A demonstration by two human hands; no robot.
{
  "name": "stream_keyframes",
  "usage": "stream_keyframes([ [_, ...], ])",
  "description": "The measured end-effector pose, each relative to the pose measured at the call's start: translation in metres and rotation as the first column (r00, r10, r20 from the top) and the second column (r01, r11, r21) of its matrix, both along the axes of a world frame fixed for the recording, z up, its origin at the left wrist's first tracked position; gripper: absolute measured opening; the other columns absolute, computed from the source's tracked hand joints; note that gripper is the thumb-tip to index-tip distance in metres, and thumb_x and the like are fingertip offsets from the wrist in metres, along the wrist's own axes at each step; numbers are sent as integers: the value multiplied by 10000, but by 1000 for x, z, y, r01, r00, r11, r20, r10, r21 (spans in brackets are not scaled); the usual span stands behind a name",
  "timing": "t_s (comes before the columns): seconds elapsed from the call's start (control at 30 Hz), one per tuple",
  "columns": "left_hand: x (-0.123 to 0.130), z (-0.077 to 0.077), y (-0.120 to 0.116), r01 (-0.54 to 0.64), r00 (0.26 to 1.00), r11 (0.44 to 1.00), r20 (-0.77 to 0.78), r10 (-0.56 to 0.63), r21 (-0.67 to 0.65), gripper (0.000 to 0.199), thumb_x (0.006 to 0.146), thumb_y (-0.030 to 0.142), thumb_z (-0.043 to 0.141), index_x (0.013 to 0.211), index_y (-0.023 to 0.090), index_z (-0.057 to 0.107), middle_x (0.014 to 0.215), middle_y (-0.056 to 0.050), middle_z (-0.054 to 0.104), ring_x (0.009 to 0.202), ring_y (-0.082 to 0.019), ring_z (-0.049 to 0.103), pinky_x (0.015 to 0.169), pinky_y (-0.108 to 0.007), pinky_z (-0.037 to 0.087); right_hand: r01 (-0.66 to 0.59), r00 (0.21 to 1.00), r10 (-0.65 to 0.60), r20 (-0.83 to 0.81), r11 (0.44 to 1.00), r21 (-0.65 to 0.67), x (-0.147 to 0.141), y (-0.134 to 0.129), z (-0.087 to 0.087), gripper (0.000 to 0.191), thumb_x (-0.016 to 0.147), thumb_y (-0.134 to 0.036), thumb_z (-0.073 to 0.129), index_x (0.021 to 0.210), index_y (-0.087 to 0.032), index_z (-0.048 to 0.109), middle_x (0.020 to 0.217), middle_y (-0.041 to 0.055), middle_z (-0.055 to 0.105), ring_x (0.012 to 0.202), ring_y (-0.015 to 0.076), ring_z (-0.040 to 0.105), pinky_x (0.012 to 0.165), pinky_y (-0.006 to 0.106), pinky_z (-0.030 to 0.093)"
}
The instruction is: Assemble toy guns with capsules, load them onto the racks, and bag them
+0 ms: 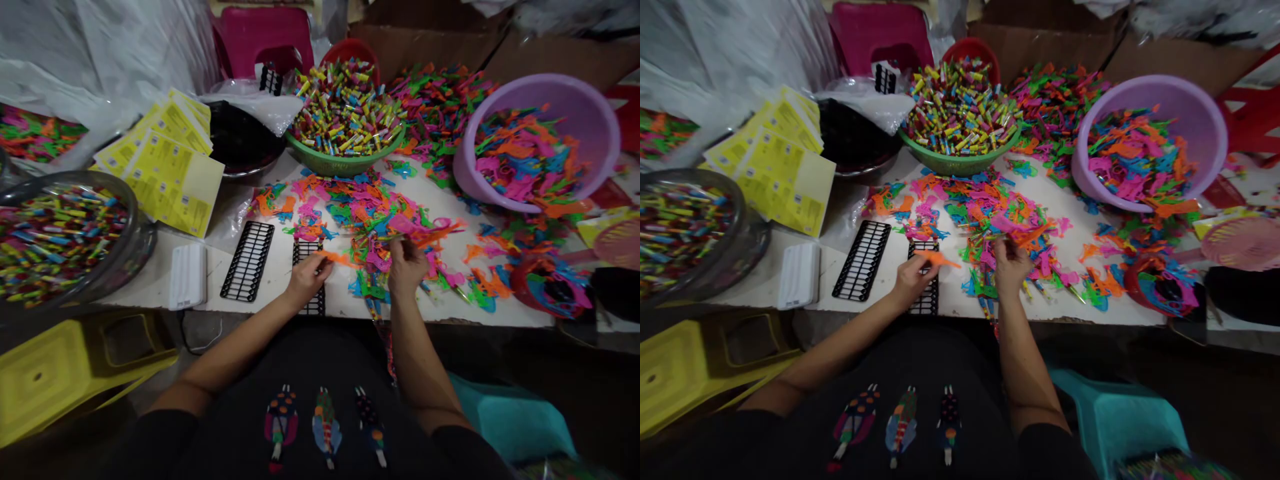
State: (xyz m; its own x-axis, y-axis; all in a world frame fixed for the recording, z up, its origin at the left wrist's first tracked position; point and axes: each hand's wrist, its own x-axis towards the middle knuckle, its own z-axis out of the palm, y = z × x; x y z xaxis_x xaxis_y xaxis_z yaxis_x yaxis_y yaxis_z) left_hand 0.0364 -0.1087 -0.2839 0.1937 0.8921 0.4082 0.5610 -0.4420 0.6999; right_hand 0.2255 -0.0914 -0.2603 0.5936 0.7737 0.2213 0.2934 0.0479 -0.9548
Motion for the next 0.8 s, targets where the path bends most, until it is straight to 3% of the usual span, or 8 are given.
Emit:
stream_keyframes([
  [0.17,-47,-17,-4,-179,984,984,8,179,8,118,769,272,542,820,203,623,871,-37,665,845,-160,601,769,-295,476,-302,953,303,-10,942,-149,-46,-7,-33,256,675,-420,561,736,-180,626,719,56,666,675,178,615,659,317,498],
  [0.27,-61,-29,5,-297,954,955,-53,296,-8,134,771,290,540,803,197,632,809,-36,663,822,-162,598,768,-300,467,-395,904,420,80,891,-222,-66,-2,-51,241,693,-408,553,771,-198,640,739,46,676,686,172,621,681,300,496],
  [0.4,-62,-41,16,-361,932,928,-72,355,-91,194,768,326,542,815,166,640,785,-53,658,769,-152,603,719,-265,466,-408,873,462,158,868,-282,-74,6,-62,260,721,-400,526,840,-201,644,807,47,679,732,173,625,716,298,493],
  [0.57,-61,-53,26,-361,930,917,6,367,-172,257,761,362,545,907,173,640,820,-50,671,760,-149,612,704,-264,474,-422,858,487,164,850,-316,-73,14,-62,252,731,-389,518,839,-203,650,819,49,674,746,178,616,721,304,489],
  [0.8,-62,-57,31,-342,938,921,-8,347,-187,278,760,372,546,919,164,640,845,-61,675,774,-158,618,710,-276,477,-400,843,474,255,869,-291,-75,19,-62,241,747,-391,502,789,-208,653,821,54,660,783,183,599,747,302,472],
])
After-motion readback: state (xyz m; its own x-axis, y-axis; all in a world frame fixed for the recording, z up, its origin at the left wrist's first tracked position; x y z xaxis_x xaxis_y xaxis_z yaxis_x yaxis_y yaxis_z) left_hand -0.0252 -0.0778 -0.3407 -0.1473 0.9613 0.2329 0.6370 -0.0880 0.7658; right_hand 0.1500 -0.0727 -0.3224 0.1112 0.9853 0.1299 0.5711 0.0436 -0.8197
